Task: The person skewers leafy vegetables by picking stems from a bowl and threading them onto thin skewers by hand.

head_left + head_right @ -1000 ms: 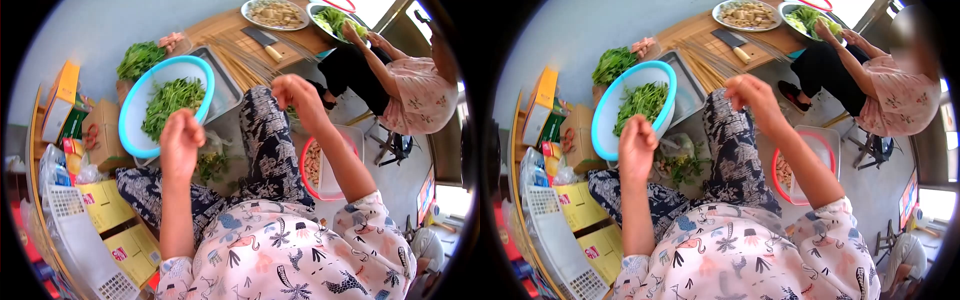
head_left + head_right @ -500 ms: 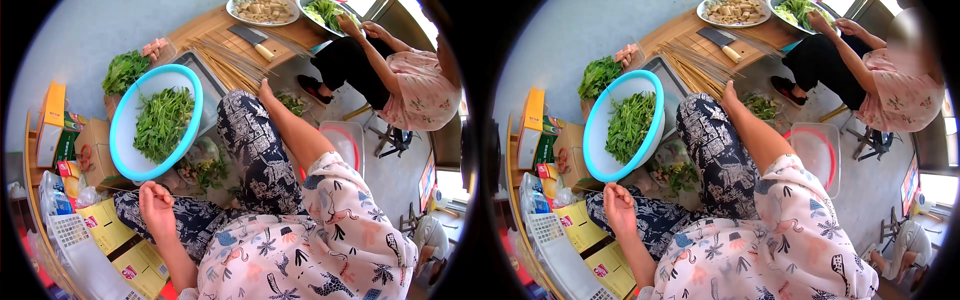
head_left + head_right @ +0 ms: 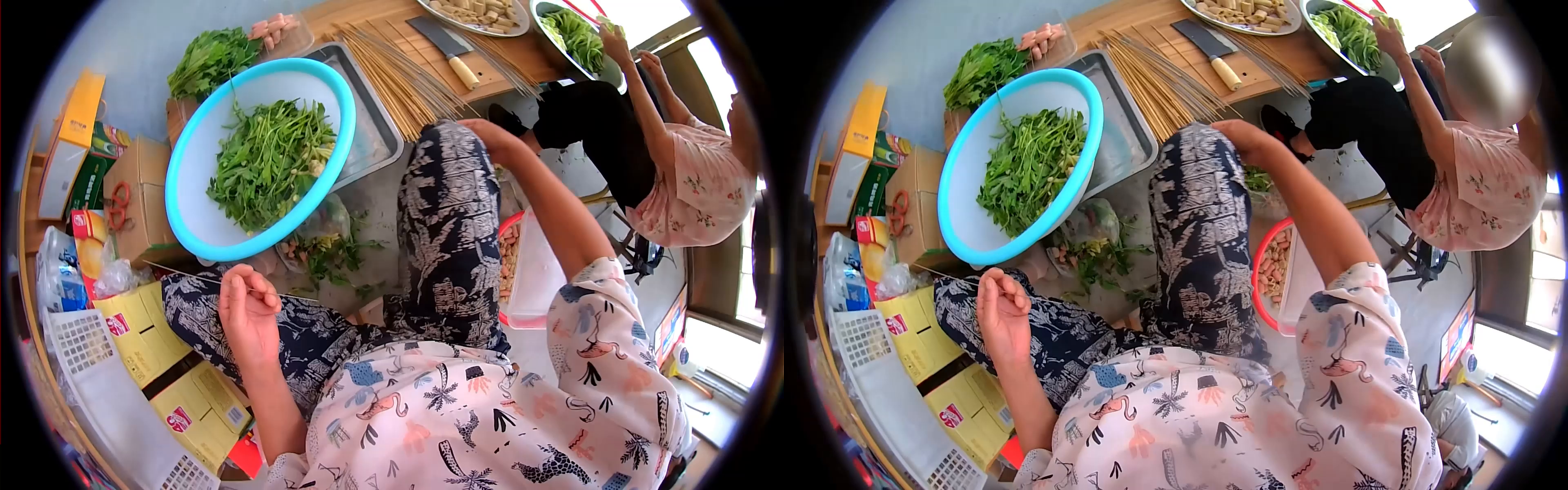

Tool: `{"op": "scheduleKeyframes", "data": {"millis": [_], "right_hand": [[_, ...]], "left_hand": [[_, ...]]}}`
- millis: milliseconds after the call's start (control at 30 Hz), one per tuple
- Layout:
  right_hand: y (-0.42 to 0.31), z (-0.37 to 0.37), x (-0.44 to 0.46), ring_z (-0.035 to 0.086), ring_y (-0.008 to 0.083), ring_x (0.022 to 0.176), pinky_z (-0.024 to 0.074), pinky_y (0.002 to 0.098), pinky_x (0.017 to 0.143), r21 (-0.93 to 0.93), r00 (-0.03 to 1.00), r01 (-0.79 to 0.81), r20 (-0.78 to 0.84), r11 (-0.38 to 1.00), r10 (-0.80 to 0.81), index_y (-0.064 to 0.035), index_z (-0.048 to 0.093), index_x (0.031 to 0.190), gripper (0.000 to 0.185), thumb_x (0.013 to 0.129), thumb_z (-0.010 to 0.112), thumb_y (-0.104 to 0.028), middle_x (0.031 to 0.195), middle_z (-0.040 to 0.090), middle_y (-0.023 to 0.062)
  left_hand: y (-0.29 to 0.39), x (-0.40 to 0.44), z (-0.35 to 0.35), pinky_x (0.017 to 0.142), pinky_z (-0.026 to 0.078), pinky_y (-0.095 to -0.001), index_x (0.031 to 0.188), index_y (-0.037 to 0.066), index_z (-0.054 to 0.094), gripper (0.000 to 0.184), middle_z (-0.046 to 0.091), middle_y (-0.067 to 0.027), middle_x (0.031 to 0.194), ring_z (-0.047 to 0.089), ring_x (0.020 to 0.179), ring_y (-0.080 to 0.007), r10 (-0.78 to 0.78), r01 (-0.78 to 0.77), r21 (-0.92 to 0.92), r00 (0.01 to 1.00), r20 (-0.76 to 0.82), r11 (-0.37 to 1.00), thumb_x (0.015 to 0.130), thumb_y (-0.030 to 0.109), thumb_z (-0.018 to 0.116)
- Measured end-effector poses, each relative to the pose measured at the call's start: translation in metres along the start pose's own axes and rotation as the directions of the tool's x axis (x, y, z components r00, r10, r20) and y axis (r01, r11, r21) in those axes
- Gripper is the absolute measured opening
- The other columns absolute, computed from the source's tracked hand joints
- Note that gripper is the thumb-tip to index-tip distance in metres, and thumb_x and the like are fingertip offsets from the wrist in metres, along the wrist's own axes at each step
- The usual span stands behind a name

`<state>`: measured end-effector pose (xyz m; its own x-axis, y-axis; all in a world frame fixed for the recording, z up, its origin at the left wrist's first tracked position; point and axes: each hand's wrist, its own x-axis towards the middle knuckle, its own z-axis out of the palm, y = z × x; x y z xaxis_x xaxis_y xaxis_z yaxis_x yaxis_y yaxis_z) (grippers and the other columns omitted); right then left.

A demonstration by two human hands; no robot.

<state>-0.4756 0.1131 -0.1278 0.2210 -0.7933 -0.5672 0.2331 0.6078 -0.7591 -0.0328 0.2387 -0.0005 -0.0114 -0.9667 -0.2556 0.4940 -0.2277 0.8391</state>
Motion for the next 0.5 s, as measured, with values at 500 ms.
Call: {"op": "scheduleKeyframes", "data": {"millis": [500], "right_hand": [[-0.041,0.044,0.038,0.061,0.0155,0.103,0.0494,0.0333,0.082,-0.881,0.761,-0.127,0.208,0.456,0.614,-0.0049,0.058,0.119,0.035,0.089,0.051,-0.020,0.114,0.063,0.0054]], "left_hand": [[0.003,-0.006,-0.009,0.052,0.040,-0.0225,0.101,0.005,0.055,0.019,0.054,-0.0028,0.076,0.051,0.063,-0.0120,0.015,-0.015,-0.004,0.997,-0.078,1.000,0.097,0.022,0.048]]}}
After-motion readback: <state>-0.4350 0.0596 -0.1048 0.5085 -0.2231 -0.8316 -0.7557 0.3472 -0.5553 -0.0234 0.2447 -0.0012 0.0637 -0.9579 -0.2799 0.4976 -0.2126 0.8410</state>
